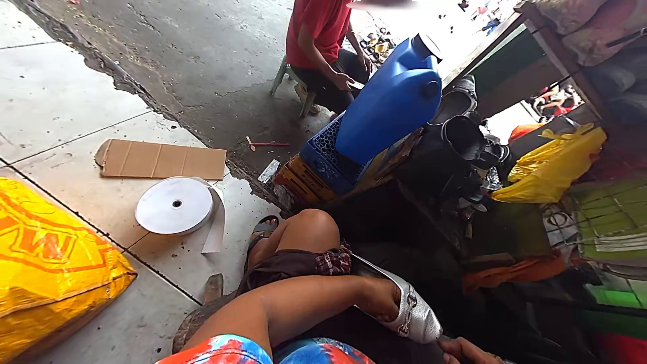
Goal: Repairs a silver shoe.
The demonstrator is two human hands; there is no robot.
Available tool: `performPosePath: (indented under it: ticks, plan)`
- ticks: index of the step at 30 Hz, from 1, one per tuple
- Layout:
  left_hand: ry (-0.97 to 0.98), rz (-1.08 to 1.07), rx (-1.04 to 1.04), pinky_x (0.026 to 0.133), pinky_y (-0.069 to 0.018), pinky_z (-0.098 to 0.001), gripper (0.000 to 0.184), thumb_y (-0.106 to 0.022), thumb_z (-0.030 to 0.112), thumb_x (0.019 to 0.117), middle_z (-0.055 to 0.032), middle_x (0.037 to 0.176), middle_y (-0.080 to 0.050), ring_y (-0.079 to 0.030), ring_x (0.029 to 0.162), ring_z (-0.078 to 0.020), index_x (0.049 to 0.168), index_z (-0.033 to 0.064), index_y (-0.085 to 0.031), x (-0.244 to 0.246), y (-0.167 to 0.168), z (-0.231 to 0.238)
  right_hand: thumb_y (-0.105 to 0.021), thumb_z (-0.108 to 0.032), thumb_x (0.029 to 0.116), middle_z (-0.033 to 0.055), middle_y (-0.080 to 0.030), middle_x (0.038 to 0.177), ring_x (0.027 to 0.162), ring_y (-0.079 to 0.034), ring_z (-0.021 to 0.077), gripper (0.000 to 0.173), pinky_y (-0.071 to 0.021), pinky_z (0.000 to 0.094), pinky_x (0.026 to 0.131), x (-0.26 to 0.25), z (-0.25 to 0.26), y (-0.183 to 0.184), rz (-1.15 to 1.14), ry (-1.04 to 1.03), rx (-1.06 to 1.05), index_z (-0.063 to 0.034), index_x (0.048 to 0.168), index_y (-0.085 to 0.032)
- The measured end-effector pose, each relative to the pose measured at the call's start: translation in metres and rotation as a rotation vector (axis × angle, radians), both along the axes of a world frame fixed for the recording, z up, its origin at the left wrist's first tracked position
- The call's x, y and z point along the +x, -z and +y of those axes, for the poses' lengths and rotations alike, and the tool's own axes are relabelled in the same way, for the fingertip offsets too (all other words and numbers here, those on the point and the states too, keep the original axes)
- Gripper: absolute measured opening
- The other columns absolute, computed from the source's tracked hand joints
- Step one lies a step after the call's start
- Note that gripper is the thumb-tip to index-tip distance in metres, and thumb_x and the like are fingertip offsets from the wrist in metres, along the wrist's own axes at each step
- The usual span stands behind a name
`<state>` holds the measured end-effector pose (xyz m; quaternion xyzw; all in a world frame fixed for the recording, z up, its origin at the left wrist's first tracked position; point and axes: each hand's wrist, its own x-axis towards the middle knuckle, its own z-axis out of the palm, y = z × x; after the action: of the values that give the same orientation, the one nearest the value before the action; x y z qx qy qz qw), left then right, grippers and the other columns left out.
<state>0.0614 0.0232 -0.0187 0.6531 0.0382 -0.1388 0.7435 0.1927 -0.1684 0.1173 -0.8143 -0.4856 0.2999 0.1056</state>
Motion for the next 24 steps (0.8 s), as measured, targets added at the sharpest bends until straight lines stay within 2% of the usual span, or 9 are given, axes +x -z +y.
performPosePath:
  ticks: [7,9,10,12,14,17,20,24]
  plan:
    - [-0.038,-0.032,0.109,0.047,-0.0322,-0.0266,0.015,-0.062,0.002,0.0934,0.0020,0.057,-0.045,-0.037,0.047,-0.0062,0.079,0.0033,-0.060,-0.002,-0.003,0.004,-0.060,-0.006,0.0959,0.0181,-0.070,0.090,0.072,-0.064,0.0119,0.026,-0.0554,0.0287,0.070,-0.008,-0.016,0.017,0.015,0.095,0.133,0.0138,0.112,-0.066]
    - [-0.077,-0.074,0.191,0.050,-0.0355,-0.0301,0.012,-0.063,0.002,0.0929,-0.0018,0.062,-0.051,-0.042,0.051,-0.0091,0.081,0.0005,-0.062,-0.006,-0.004,0.005,-0.060,-0.008,0.0972,0.0192,-0.070,0.089,0.073,-0.066,0.0168,0.027,-0.0560,0.0331,0.072,-0.008,-0.018,0.018,-0.031,0.064,0.121,0.0128,0.114,-0.067]
    - [-0.095,-0.106,0.251,0.056,-0.0404,-0.0355,0.009,-0.063,0.001,0.0925,-0.0073,0.069,-0.057,-0.048,0.058,-0.0143,0.084,-0.0029,-0.064,-0.007,-0.006,0.006,-0.059,-0.009,0.0980,0.0212,-0.071,0.091,0.075,-0.067,0.0228,0.028,-0.0566,0.0389,0.074,-0.007,-0.018,0.018,-0.085,0.017,0.098,0.0121,0.114,-0.067]
    - [-0.116,-0.164,0.358,0.077,-0.0493,-0.0535,0.013,-0.062,-0.001,0.0931,-0.0237,0.089,-0.066,-0.063,0.082,-0.0333,0.098,-0.0114,-0.066,-0.010,-0.010,0.009,-0.057,-0.008,0.0985,0.0257,-0.072,0.096,0.084,-0.071,0.0377,0.027,-0.0566,0.0539,0.080,-0.010,-0.010,0.011,-0.235,-0.091,0.034,0.0113,0.114,-0.069]
    - [-0.144,-0.169,0.452,0.086,-0.0489,-0.0597,0.016,-0.062,0.000,0.0942,-0.0292,0.096,-0.068,-0.066,0.094,-0.0419,0.101,-0.0136,-0.067,-0.013,-0.016,0.008,-0.057,-0.001,0.0954,0.0289,-0.071,0.098,0.092,-0.071,0.0460,0.021,-0.0555,0.0613,0.083,-0.020,0.000,0.011,-0.355,-0.144,0.015,0.0125,0.107,-0.068]
    - [-0.165,-0.145,0.588,0.092,-0.0474,-0.0618,0.019,-0.058,0.003,0.0970,-0.0315,0.103,-0.068,-0.065,0.104,-0.0463,0.103,-0.0134,-0.067,-0.017,-0.021,0.007,-0.063,0.003,0.0912,0.0252,-0.071,0.088,0.084,-0.073,0.0419,0.012,-0.0585,0.0571,0.077,-0.024,0.005,0.028,-0.437,-0.153,0.176,0.0103,0.096,-0.070]
    - [-0.198,-0.168,0.644,0.102,-0.0446,-0.0612,0.024,-0.055,0.006,0.0996,-0.0317,0.120,-0.064,-0.060,0.119,-0.0465,0.113,-0.0106,-0.068,-0.021,-0.019,0.000,-0.066,-0.001,0.0898,0.0221,-0.071,0.080,0.075,-0.073,0.0382,0.011,-0.0597,0.0531,0.070,-0.013,0.001,0.037,-0.465,-0.197,0.340,0.0091,0.090,-0.070]
    - [-0.208,-0.197,0.646,0.100,-0.0449,-0.0604,0.025,-0.055,0.008,0.1008,-0.0314,0.117,-0.062,-0.060,0.116,-0.0463,0.112,-0.0091,-0.069,-0.019,-0.018,-0.007,-0.061,-0.011,0.0925,0.0188,-0.070,0.073,0.066,-0.072,0.0345,0.022,-0.0588,0.0498,0.061,0.006,-0.011,0.050,-0.552,-0.222,0.427,0.0070,0.087,-0.071]
